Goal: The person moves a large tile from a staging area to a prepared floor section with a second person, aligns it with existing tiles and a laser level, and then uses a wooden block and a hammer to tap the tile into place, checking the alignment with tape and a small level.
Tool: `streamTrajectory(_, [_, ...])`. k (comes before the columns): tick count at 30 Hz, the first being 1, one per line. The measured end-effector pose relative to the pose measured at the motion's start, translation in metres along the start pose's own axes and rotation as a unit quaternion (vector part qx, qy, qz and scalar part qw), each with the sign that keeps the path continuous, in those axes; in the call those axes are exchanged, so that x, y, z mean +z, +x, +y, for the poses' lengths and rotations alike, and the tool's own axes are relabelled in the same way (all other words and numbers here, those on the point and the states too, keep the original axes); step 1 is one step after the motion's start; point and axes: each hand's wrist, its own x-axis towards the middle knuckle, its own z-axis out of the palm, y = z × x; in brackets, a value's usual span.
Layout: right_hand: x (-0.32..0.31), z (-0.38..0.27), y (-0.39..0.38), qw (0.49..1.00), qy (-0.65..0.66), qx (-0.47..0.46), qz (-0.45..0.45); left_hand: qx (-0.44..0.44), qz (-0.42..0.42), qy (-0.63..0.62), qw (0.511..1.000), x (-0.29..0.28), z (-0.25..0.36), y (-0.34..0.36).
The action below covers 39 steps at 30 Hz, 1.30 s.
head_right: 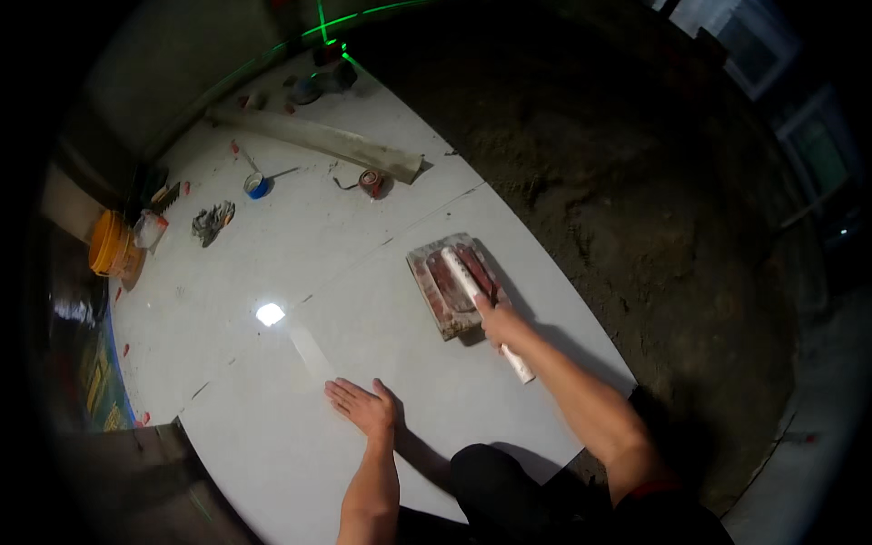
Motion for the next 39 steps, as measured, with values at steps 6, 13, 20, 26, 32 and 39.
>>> streamTrajectory(6, [-0.034, 0.007, -0.116, 0.957, 0.122, -0.260, -0.039, -0.016, -0.006, -0.023, 1.000, -0.005, -0.020, 0.001])
streamTrajectory(13, [0.087, 0.116, -0.038, 0.950, -0.232, -0.200, 0.065, 0.020, -0.016, -0.041, 0.999, -0.008, -0.025, 0.005])
streamTrajectory(20, [0.074, -0.030, -0.142, 0.973, -0.023, -0.134, -0.185, -0.129, 0.066, -0.002, 0.990, -0.067, -0.240, -0.039])
streamTrajectory(26, [0.115, 0.070, -0.117, 0.871, -0.129, -0.468, -0.077, -0.490, 0.125, 0.065, 0.860, -0.085, -0.384, -0.172])
streamTrajectory(32, [0.283, -0.013, -0.129, 0.850, -0.447, -0.209, -0.185, -0.471, 0.108, 0.065, 0.873, -0.090, -0.386, -0.178])
streamTrajectory(39, [0.293, -0.036, -0.234, 0.809, -0.241, -0.482, -0.236, -0.453, 0.086, 0.072, 0.884, -0.105, -0.392, -0.181])
